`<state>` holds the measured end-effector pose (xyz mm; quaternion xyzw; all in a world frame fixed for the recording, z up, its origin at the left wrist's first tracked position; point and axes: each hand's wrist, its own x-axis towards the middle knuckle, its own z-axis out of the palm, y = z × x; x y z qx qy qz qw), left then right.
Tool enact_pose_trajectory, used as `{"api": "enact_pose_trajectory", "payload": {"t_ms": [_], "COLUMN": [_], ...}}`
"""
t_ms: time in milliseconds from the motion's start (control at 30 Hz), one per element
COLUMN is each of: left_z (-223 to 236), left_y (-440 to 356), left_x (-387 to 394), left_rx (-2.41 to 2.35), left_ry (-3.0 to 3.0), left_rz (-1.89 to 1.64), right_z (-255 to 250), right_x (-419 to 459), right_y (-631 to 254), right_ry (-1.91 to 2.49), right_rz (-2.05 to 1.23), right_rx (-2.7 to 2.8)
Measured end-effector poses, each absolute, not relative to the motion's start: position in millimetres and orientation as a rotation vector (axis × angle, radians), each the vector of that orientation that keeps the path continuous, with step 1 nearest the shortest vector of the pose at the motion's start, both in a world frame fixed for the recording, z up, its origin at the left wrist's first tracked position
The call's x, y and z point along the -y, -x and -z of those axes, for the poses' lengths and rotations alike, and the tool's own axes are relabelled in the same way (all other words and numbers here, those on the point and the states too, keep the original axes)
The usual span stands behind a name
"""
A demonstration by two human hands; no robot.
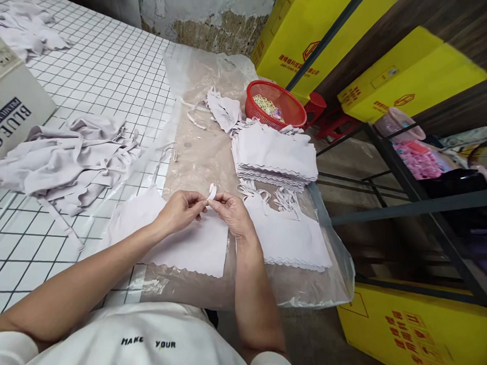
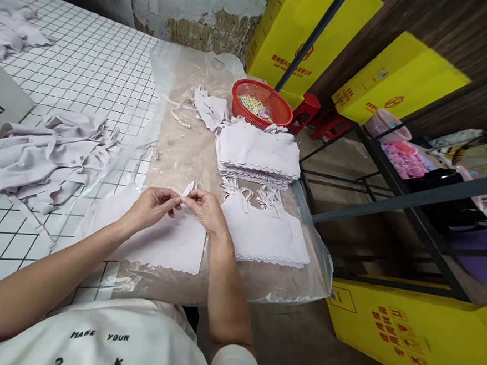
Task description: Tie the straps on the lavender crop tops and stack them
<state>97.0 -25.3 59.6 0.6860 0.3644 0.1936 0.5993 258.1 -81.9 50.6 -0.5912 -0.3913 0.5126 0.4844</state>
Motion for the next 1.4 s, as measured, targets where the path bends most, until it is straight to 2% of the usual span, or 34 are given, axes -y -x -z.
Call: {"api": "enact_pose_trajectory", "payload": {"t_ms": [267, 433, 700, 1133, 1400], "left_z": [-27, -22, -13, -6, -8], "left_y": [-77, -75, -76, -73, -73], "left_x": [41, 48, 49, 48, 48], "left_rx": [-1.011, -1.006, -1.01, -0.976, -0.93], "left_ry": [-2.366, -2.294, -2.15, -2.021, -2.053], "left_rz": [-0.218, -0.195, -0.323, -0.419, -0.413], "right_z": [-21, -11, -3, -4, -11], "right_x": [98, 108, 115, 118, 116], "right_y": [-253, -245, -239, -237, -244], "right_ry": [1.538, 1.633, 1.701, 1.749, 1.639], "right_rz": [-1.139, -0.906, -0.749, -0.744, -0.902], "right_rx": [1.084, 1.281, 1.435, 1.46, 1.478]}}
